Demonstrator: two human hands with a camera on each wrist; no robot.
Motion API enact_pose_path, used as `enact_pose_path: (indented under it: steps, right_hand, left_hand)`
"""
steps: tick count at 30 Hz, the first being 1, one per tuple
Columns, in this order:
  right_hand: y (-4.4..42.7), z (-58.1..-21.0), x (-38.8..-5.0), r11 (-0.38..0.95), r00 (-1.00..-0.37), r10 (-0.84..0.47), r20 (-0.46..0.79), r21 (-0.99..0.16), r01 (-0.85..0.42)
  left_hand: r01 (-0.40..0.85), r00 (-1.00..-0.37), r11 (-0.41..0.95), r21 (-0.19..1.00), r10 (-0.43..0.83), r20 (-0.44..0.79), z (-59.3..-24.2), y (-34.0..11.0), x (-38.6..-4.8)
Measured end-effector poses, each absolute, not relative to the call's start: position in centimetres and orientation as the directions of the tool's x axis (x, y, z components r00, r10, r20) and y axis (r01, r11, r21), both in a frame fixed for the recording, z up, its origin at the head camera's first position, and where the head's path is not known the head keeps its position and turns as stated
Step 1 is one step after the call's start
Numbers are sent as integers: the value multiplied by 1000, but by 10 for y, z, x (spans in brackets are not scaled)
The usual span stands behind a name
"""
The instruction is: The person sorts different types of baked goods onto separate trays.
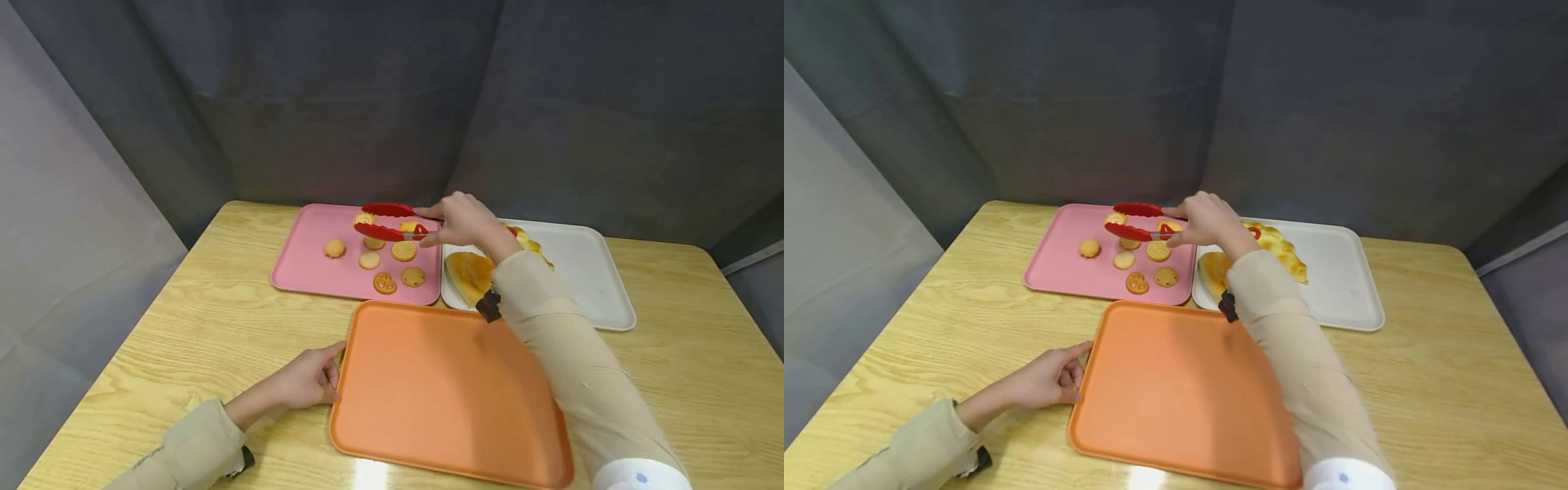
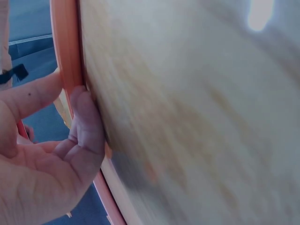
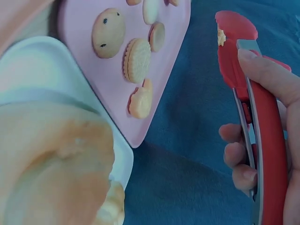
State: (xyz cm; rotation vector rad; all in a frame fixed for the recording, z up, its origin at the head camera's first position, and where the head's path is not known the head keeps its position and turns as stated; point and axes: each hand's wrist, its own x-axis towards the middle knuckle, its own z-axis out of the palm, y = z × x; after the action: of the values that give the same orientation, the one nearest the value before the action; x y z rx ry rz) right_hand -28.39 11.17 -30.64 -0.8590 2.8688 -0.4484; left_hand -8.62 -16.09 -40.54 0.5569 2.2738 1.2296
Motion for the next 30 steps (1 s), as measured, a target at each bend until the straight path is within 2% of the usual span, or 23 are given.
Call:
enact_pose_path:
  steps: [15, 26, 30]
  right_hand:
    - [70, -336, -318, 864, -889, -445, -106, -313, -395]
    - [42, -373, -321, 890, -933, -331, -143, -377, -258]
    - [40, -381, -321, 887, -924, -351, -150, -370, -276]
  left_hand:
    - [108, -789, 500, 859, 569, -232, -405, -163, -85]
    - [111, -782, 497, 861, 577, -233, -406, -165, -84]
    - [105, -776, 498, 861, 583, -242, -405, -164, -84]
